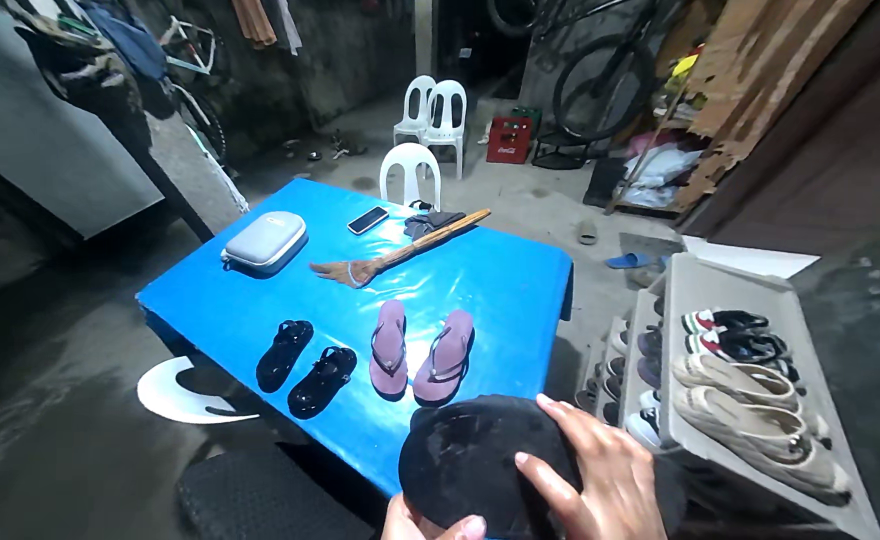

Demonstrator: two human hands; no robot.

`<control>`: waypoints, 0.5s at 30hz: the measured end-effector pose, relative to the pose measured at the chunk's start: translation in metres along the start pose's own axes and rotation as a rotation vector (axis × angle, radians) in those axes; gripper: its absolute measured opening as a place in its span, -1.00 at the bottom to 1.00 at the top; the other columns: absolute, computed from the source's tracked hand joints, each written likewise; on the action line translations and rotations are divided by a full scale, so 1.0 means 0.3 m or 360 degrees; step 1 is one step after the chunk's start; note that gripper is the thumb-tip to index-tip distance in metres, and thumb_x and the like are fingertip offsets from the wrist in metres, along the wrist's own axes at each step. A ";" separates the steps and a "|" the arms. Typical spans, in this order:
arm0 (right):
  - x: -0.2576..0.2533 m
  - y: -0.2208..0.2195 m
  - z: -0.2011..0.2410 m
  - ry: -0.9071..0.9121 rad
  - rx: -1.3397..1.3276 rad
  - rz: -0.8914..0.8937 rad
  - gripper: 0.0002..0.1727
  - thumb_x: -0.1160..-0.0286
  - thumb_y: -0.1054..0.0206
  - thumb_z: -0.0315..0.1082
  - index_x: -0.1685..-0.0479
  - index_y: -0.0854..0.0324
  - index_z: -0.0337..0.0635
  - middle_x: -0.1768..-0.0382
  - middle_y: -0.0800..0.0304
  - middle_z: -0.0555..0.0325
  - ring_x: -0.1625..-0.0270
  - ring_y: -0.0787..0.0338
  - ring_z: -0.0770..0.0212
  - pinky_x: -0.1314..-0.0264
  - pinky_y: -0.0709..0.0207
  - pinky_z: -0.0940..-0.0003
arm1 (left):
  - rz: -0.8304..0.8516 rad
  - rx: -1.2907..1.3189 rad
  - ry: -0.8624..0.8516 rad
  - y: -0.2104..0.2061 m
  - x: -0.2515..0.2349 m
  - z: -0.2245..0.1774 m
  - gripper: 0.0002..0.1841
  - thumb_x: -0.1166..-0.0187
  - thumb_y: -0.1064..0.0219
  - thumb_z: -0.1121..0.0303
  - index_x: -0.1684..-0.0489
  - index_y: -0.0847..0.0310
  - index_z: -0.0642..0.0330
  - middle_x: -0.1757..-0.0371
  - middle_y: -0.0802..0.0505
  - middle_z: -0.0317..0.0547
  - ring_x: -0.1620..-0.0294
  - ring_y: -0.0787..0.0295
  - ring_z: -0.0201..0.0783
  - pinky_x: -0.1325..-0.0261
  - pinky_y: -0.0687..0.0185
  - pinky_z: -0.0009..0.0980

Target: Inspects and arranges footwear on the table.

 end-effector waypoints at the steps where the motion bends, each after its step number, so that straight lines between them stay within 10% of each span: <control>1: 0.001 0.001 -0.001 0.0001 -0.0014 0.0001 -0.63 -0.55 -0.23 0.18 -0.15 -0.43 0.27 -0.38 -0.60 -0.06 -0.46 -0.53 -0.06 -0.41 -0.23 0.03 | -0.0014 0.0004 0.0003 0.000 0.002 -0.002 -0.70 -0.30 -0.56 0.59 0.07 -0.85 0.01 0.10 -0.98 -0.30 0.01 -0.91 -0.47 -0.24 -0.78 -0.42; 15: 0.027 -0.023 -0.017 0.0003 0.0019 0.0011 -0.58 -0.38 -0.34 0.21 -0.12 -0.46 0.30 -0.38 -0.60 -0.05 -0.45 -0.53 -0.05 -0.40 -0.23 0.03 | -0.0076 0.0106 0.0087 -0.001 0.006 0.035 -0.70 -0.40 -0.38 0.74 0.04 -0.72 0.13 0.10 -0.97 -0.25 0.00 -0.91 -0.42 -0.26 -0.77 -0.37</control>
Point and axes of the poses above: each hand's wrist, its own x-axis away from the middle knuckle, its own y-axis out of the back of the hand, z = x × y, the point moved 8 cm from there along -x, towards the middle knuckle
